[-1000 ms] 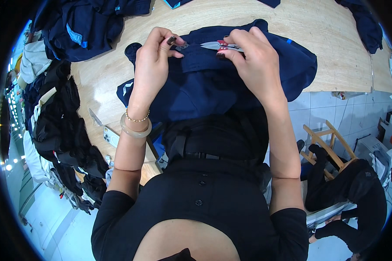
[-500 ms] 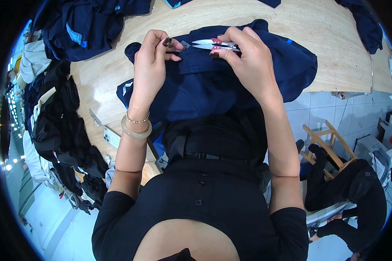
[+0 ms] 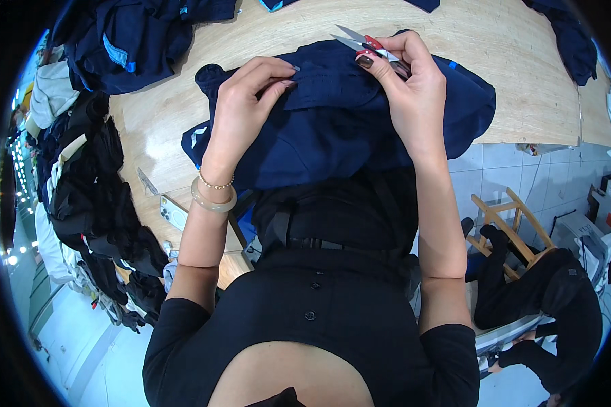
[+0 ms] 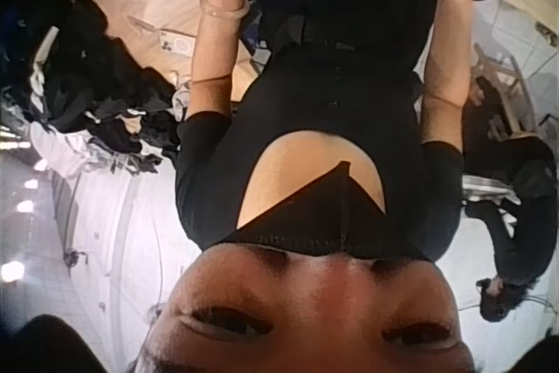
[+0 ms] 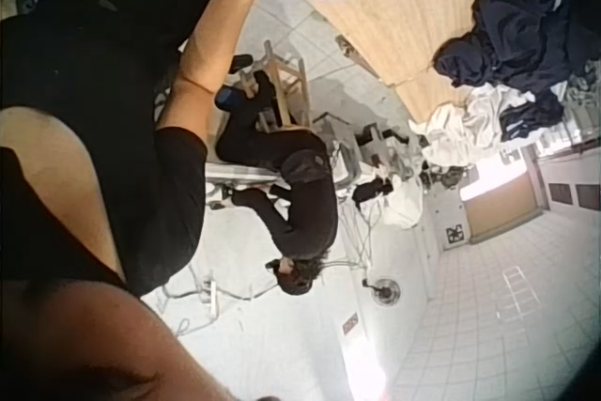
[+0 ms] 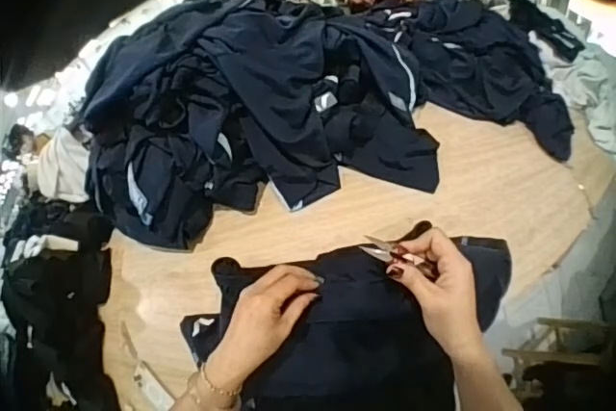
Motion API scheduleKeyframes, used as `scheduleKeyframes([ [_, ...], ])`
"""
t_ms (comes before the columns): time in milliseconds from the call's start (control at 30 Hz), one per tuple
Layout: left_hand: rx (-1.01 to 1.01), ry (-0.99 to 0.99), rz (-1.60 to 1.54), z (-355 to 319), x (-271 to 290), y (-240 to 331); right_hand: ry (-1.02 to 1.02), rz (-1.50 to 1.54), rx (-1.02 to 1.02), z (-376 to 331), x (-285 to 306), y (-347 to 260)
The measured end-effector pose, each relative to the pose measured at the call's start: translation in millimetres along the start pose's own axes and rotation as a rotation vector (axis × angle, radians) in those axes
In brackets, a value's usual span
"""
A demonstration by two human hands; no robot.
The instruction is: Trimming excess threads from navy blue garments using small thread nippers at a textile factory workbench.
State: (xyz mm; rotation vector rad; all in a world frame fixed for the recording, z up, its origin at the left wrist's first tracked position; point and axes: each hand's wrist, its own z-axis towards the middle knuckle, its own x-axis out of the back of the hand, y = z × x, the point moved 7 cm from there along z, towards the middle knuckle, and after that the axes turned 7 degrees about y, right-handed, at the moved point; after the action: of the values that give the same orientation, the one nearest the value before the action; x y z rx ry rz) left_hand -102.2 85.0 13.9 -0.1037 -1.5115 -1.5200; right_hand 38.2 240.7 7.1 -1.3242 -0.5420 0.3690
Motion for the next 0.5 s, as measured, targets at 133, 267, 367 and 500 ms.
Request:
scheduleKeyframes([
  [133,-0.073,0.079,0.035,-0.8,6.2,1.6,-0.076,-0.172,0.034,-3.6,-2.4,-8.1],
  [267,-0.014,0.072,0.011,0.1,6.5,1.8,-0.097,-0.319,0.164,-4.1,-0.9,-9.6],
  [367,0.056,0.051,-0.039,0.2,5.6,-0.5,-0.138,-0.412,0.245,-6.0,-5.0,-16.1],
  [500,0.080,0.067,-0.041,1.3,6.8,-2.2,-0.169,-0.365,0.376,-6.9,-13.4,-27.9],
])
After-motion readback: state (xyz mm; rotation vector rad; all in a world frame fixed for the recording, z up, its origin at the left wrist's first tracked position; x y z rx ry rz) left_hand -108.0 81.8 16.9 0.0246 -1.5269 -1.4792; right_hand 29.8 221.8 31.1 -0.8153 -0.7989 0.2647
